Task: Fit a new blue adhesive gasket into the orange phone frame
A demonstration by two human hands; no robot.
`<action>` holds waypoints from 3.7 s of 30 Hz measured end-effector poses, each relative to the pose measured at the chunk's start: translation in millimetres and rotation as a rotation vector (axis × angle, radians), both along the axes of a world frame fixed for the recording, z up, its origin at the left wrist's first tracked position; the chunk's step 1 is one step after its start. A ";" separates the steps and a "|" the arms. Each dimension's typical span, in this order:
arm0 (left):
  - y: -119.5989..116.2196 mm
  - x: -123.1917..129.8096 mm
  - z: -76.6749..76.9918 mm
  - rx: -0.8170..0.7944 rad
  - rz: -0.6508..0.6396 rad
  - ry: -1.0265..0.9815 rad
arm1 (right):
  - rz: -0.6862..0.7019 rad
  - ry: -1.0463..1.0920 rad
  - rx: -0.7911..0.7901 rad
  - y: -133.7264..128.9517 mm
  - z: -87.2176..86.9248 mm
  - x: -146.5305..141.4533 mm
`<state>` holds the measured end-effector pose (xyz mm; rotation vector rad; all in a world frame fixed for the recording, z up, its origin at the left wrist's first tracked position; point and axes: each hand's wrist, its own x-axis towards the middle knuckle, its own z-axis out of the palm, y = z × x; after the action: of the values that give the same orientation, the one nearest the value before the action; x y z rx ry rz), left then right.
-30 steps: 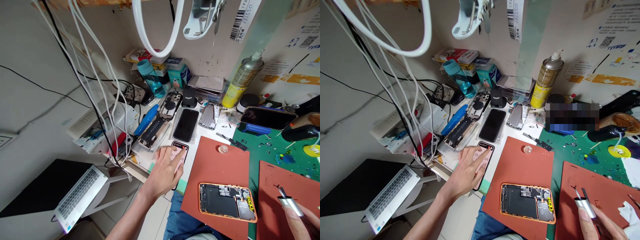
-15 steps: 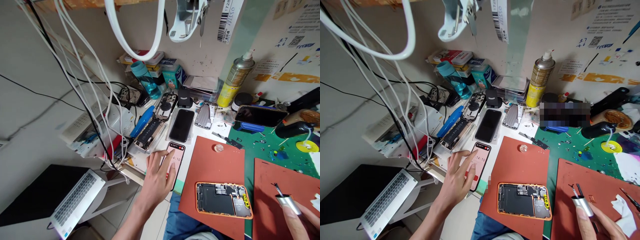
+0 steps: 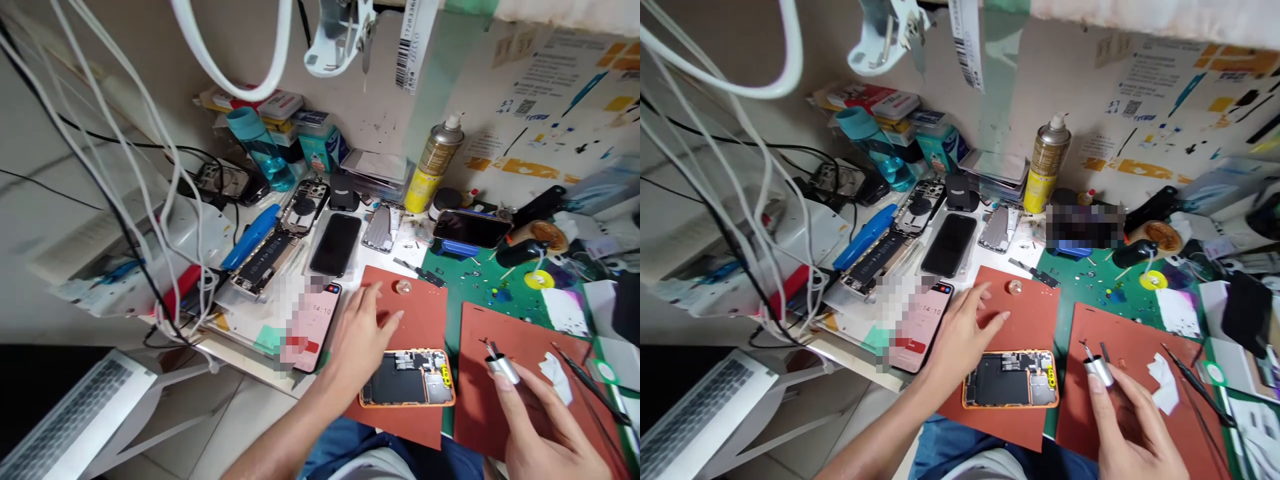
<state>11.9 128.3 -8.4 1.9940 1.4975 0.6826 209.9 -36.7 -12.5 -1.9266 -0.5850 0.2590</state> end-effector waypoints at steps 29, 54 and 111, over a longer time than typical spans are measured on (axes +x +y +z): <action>0.4 -2.9 -14.1 0.093 -0.178 0.010 | 0.845 0.180 0.017 90.8 41.3 6.5; -4.7 0.3 -23.0 0.075 -0.184 0.029 | 1.010 -0.305 -0.081 108.7 39.0 3.4; -5.1 -0.3 -21.5 0.073 -0.195 0.028 | 1.067 -0.419 -0.036 106.3 40.9 3.1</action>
<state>11.5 123.2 -29.9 2.1785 1.2880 0.6371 213.0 69.6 28.4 -1.5304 -1.8741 0.5284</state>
